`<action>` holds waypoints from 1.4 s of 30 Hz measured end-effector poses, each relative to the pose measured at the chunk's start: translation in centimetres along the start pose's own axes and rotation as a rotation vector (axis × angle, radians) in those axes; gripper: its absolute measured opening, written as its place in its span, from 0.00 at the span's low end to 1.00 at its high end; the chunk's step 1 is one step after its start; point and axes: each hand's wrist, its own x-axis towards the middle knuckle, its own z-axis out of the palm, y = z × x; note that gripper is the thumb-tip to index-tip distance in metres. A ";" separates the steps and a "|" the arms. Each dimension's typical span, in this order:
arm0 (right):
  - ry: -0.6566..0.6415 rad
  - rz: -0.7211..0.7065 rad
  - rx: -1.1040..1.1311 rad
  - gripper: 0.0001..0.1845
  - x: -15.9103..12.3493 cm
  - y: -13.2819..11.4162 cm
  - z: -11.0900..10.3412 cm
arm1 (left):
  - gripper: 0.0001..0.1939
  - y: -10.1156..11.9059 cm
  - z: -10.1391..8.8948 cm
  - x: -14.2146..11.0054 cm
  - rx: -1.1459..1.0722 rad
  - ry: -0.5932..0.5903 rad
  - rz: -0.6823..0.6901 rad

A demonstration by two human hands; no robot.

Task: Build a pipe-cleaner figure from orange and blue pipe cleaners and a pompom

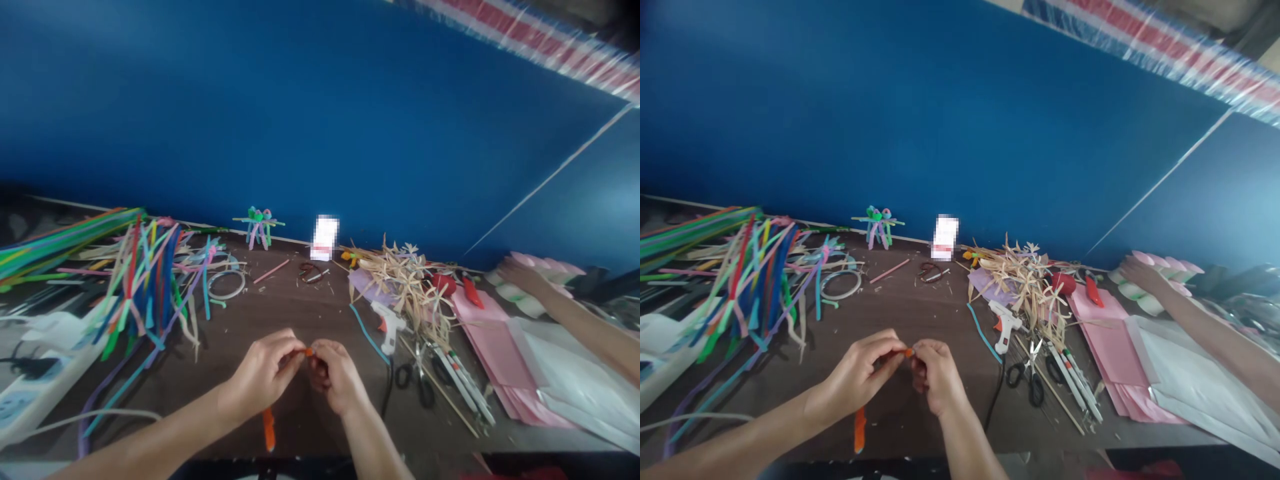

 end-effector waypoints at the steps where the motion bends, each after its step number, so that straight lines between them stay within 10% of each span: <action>1: 0.013 0.014 0.038 0.09 -0.1 0.1 0.2 | 0.09 -0.1 0.1 0.0 -0.013 0.013 -0.012; 8: 0.054 -0.001 0.069 0.12 -0.5 1.5 0.6 | 0.09 -0.5 0.4 0.7 -0.213 0.017 -0.205; 15: 0.229 -0.632 -0.733 0.07 -0.9 0.4 -1.1 | 0.08 -0.7 -0.5 2.1 -0.697 -0.136 -0.658; 21: 0.020 -0.873 -1.230 0.15 -2.0 -2.4 -1.2 | 0.09 -1.4 -0.5 2.0 -0.851 -0.260 -0.805; 31: -0.068 -0.820 -1.418 0.08 -2.1 -3.2 -1.1 | 0.08 -0.8 -1.1 2.3 -0.608 -0.328 -0.671; 42: 0.214 -0.647 -1.100 0.04 -1.4 -1.6 -0.5 | 0.09 -0.9 0.1 1.0 0.154 -0.068 -0.075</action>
